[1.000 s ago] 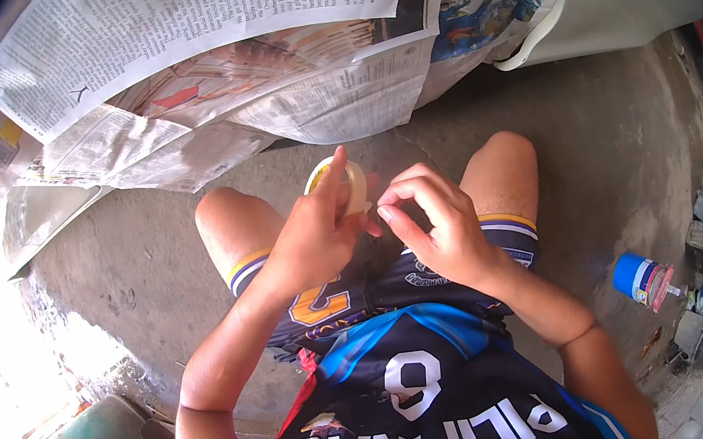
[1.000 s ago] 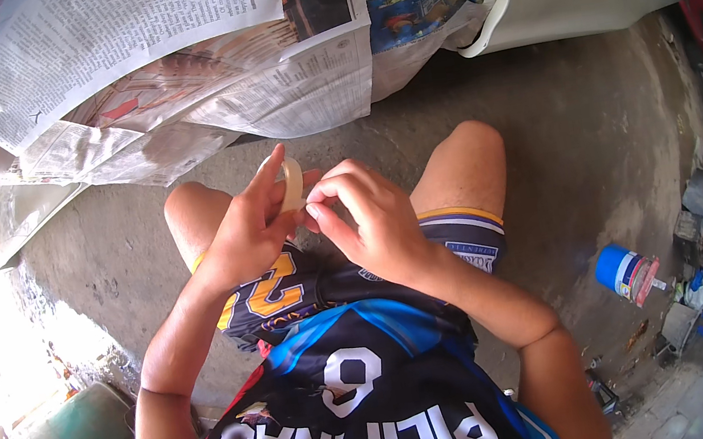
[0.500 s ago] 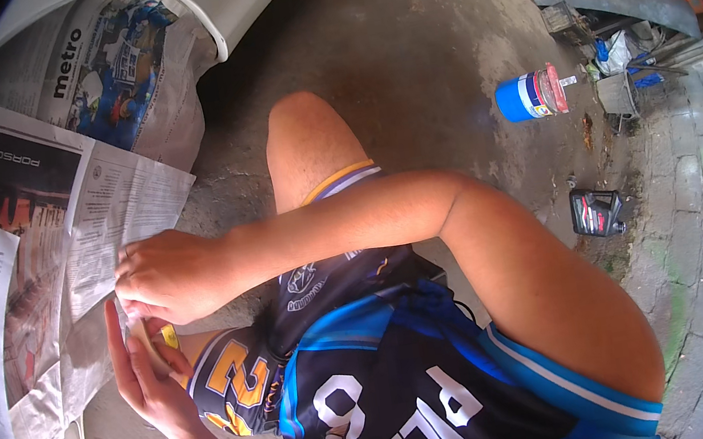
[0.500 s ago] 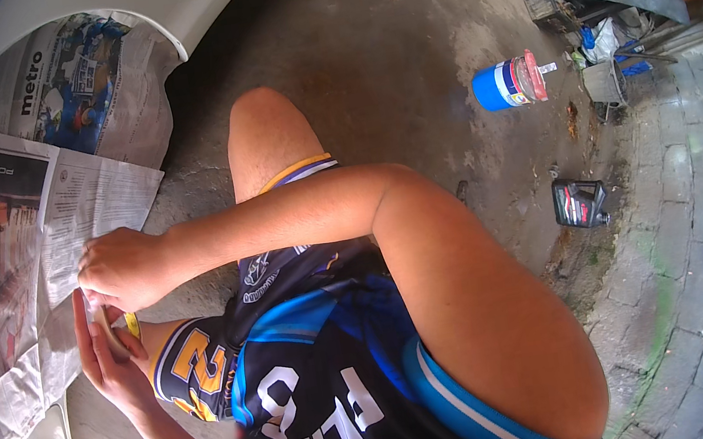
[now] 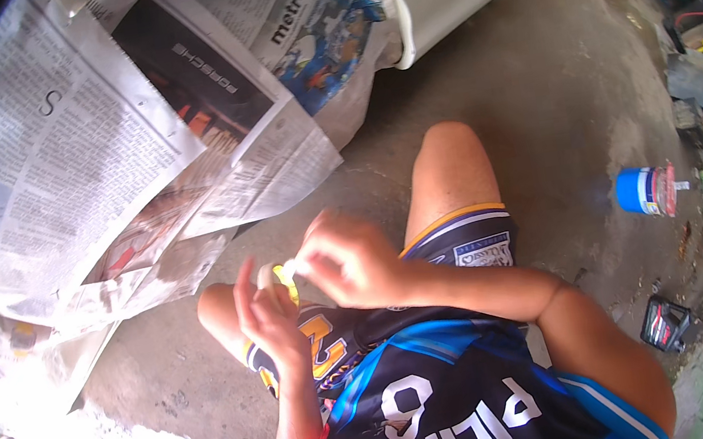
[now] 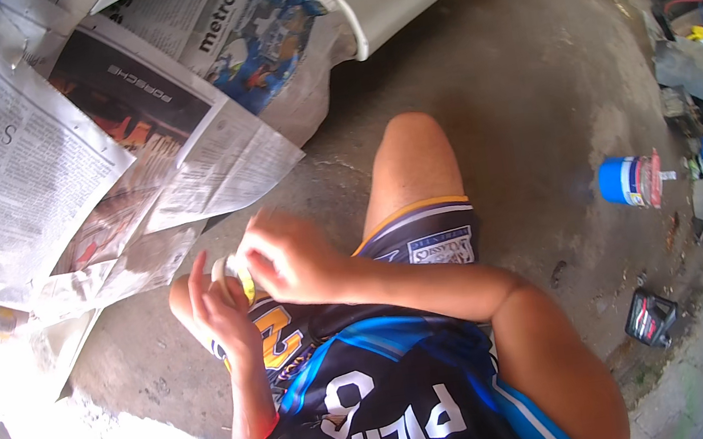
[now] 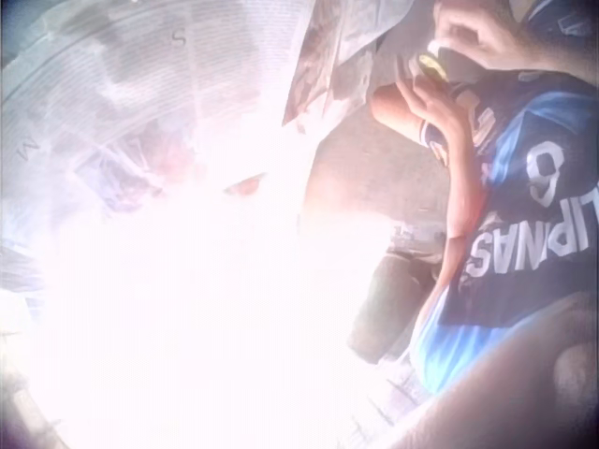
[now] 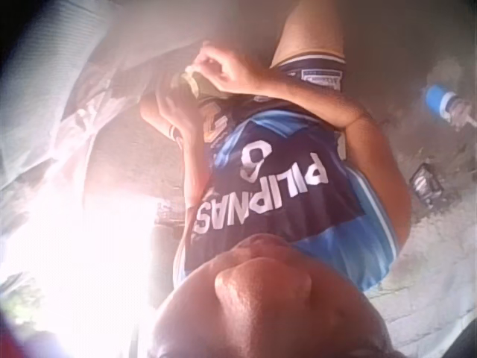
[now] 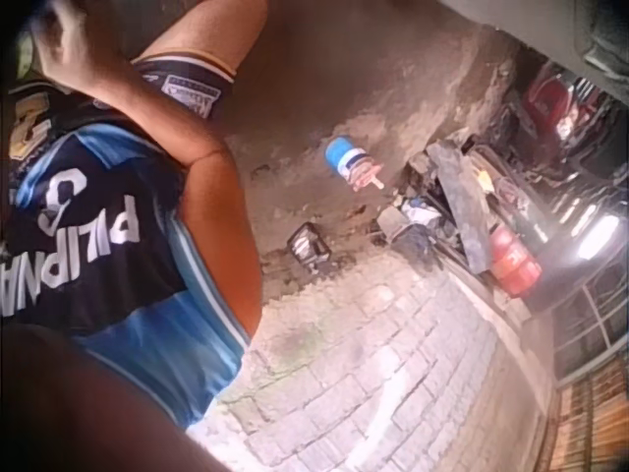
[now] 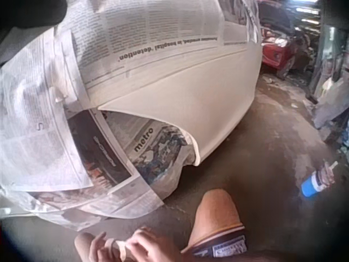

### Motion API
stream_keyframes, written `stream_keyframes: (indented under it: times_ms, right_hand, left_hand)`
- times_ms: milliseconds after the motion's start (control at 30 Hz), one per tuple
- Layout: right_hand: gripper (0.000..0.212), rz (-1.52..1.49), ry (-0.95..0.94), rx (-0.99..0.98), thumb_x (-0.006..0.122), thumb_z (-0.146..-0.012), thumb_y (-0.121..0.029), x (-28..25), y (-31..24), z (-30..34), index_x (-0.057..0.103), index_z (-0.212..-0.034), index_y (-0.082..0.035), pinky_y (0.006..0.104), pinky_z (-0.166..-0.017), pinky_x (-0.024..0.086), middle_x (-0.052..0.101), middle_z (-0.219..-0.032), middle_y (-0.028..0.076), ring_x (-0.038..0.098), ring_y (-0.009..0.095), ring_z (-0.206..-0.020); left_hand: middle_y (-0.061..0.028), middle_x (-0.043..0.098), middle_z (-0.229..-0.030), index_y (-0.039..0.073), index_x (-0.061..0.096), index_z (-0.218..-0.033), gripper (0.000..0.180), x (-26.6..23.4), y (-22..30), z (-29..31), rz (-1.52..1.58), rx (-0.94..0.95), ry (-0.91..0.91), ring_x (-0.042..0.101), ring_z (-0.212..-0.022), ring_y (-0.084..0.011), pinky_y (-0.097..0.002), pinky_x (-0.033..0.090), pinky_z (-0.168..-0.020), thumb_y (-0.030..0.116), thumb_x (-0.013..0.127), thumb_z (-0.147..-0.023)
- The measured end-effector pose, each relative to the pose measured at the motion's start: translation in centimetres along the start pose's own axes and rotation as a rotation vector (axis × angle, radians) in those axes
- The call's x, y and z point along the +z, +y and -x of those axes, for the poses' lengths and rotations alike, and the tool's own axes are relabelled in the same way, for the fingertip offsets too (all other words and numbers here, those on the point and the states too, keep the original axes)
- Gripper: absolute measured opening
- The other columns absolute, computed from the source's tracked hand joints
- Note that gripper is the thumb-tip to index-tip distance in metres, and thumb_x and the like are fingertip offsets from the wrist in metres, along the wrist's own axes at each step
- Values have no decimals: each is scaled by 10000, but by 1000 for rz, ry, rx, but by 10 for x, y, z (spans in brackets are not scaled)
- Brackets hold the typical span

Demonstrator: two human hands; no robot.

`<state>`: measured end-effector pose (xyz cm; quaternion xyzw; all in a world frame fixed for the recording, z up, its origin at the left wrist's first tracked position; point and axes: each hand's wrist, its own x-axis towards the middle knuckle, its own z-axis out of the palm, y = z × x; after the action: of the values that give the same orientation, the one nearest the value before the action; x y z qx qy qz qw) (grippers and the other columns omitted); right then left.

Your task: The person tapes sheets of newspaper onto the rear bumper and trunk area of a white car using masking tape. They repeatedly tear tape, place newspaper sheets, and smooth them down to cover the surface.

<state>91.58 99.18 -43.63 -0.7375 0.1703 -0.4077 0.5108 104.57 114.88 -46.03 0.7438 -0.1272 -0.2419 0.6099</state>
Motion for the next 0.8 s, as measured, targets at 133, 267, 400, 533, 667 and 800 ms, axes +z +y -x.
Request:
stream_keyframes:
  times_ms: [133, 267, 400, 533, 667, 800]
  right_hand:
    - [69, 16, 123, -92, 760, -905, 9, -53, -14, -28, 702, -943, 11, 357, -805, 537, 724, -926, 114, 690, 246, -874]
    - [92, -250, -105, -172, 794, -890, -42, -34, -40, -46, 723, -946, -24, 374, -849, 523, 725, -927, 109, 694, 259, -938]
    - [95, -346, -13, -212, 789, -908, -63, -25, -52, -66, 719, -948, -13, 352, -832, 521, 730, -944, 102, 681, 240, -909]
    - [127, -341, 18, -292, 780, -916, -60, -31, -56, -85, 721, -1008, 3, 340, -813, 529, 732, -953, 108, 689, 234, -897]
    - [251, -617, 52, -146, 693, -1006, -76, -39, -48, -104, 700, -1239, 16, 327, -868, 560, 760, -1051, 90, 713, 198, -994]
    - [372, -808, -95, -138, 599, -1076, -119, -21, -42, -121, 602, -1427, 5, 363, -1040, 540, 705, -1310, 118, 653, 215, -1246]
  left_hand:
    - [-59, 606, -1092, 7, 598, -1406, 382, -7, 31, 8, 46, 96, 109, 560, -899, -94, -222, 454, -769, 161, 458, -1086]
    - [-101, 587, -1036, -45, 653, -1284, 403, 16, 86, 29, -191, 619, 3, 548, -863, -164, -319, 455, -860, 272, 502, -1088]
    - [-151, 547, -1249, -54, 712, -1009, 141, 25, 141, 19, -319, 745, 32, 570, -1138, -242, -359, 447, -1016, 62, 763, -947]
    - [-164, 560, -1266, -29, 716, -975, 111, 27, 165, 10, -439, 883, 15, 590, -1176, -260, -365, 486, -990, 72, 758, -955]
    - [-151, 574, -1256, 1, 724, -976, 108, 26, 185, -4, -857, 1004, 488, 619, -1120, -250, -380, 552, -889, 105, 754, -967]
    - [-153, 564, -1232, 26, 744, -979, 123, 30, 209, -19, -886, 1300, 543, 592, -1073, -250, -378, 527, -834, 128, 799, -936]
